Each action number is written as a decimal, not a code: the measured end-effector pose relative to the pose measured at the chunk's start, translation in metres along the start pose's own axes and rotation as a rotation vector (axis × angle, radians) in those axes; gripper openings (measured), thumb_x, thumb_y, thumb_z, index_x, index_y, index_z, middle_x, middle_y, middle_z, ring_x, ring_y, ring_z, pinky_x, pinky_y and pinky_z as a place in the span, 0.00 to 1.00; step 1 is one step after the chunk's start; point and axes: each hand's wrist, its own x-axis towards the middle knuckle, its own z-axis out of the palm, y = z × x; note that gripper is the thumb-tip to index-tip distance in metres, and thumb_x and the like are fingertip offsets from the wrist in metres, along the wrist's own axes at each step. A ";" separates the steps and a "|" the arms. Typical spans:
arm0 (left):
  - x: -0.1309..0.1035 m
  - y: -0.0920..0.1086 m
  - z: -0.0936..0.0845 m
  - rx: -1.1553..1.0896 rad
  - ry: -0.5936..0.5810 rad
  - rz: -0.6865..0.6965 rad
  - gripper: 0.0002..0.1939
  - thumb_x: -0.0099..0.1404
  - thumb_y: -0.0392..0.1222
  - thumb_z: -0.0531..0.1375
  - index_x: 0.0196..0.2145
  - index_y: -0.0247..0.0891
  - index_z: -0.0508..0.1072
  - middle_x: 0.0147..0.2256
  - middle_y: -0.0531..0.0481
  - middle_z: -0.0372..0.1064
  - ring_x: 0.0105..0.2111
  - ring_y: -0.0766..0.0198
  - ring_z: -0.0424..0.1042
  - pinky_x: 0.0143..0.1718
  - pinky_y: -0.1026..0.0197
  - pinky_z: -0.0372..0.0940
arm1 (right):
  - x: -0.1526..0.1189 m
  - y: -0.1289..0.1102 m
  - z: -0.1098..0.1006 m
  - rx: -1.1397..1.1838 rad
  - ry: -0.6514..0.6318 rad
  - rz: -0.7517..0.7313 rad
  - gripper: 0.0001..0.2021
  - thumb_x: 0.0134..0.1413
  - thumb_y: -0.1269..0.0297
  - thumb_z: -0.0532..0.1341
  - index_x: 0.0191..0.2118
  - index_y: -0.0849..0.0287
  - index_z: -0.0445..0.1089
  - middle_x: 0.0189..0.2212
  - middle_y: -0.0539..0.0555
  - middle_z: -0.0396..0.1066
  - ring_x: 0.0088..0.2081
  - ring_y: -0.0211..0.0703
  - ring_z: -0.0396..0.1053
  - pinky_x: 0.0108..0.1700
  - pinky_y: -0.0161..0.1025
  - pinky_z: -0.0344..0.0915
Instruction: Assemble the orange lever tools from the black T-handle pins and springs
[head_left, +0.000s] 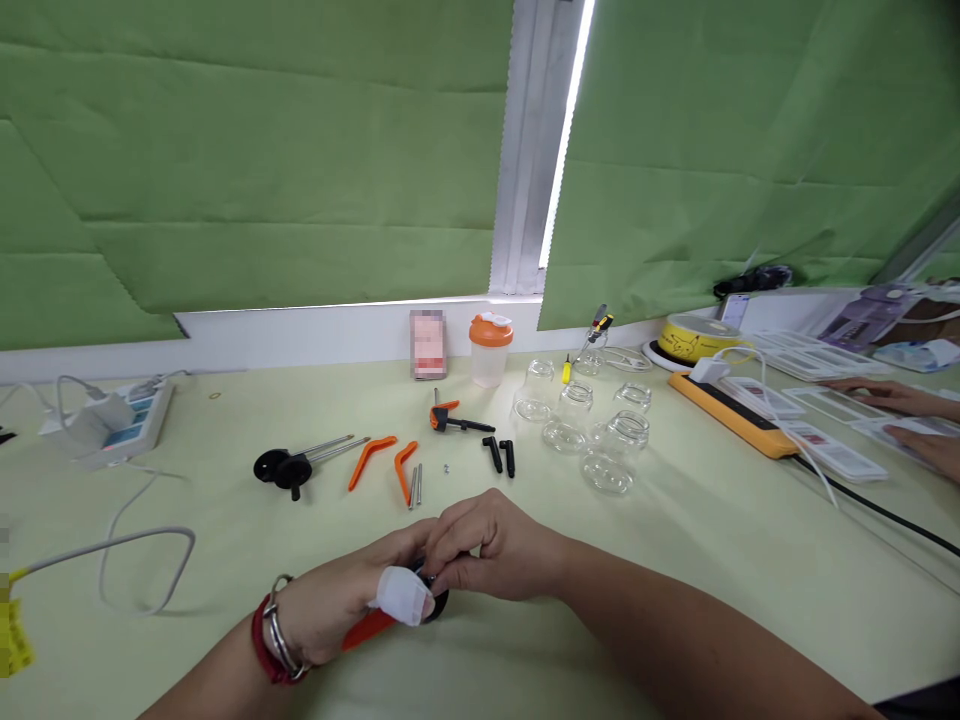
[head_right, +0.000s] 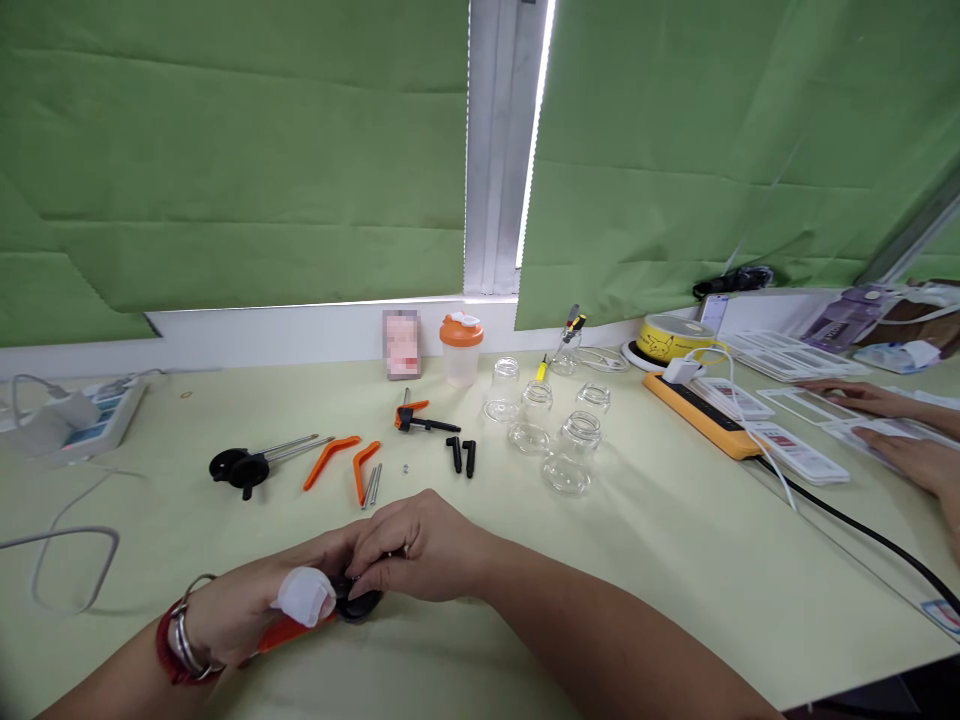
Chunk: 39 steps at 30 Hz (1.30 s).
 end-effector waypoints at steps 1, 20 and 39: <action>0.000 -0.001 0.000 -0.032 0.030 0.002 0.17 0.46 0.39 0.55 0.37 0.40 0.63 0.39 0.50 0.59 0.40 0.56 0.54 0.46 0.52 0.52 | 0.000 0.001 0.000 0.009 -0.001 -0.003 0.02 0.48 0.67 0.65 0.31 0.58 0.76 0.32 0.52 0.76 0.36 0.38 0.73 0.42 0.35 0.70; 0.001 -0.002 0.001 -0.164 0.084 0.020 0.19 0.43 0.35 0.57 0.37 0.39 0.67 0.41 0.49 0.62 0.43 0.55 0.55 0.43 0.55 0.53 | 0.001 -0.001 0.000 -0.089 0.001 0.047 0.03 0.46 0.66 0.67 0.29 0.59 0.76 0.28 0.52 0.73 0.30 0.36 0.70 0.34 0.32 0.66; 0.001 0.004 0.003 -0.160 0.070 0.016 0.15 0.43 0.36 0.58 0.33 0.39 0.66 0.36 0.51 0.59 0.38 0.58 0.55 0.37 0.59 0.54 | 0.000 -0.001 0.002 -0.131 0.021 0.069 0.05 0.43 0.67 0.68 0.28 0.59 0.73 0.24 0.48 0.67 0.26 0.33 0.64 0.29 0.30 0.62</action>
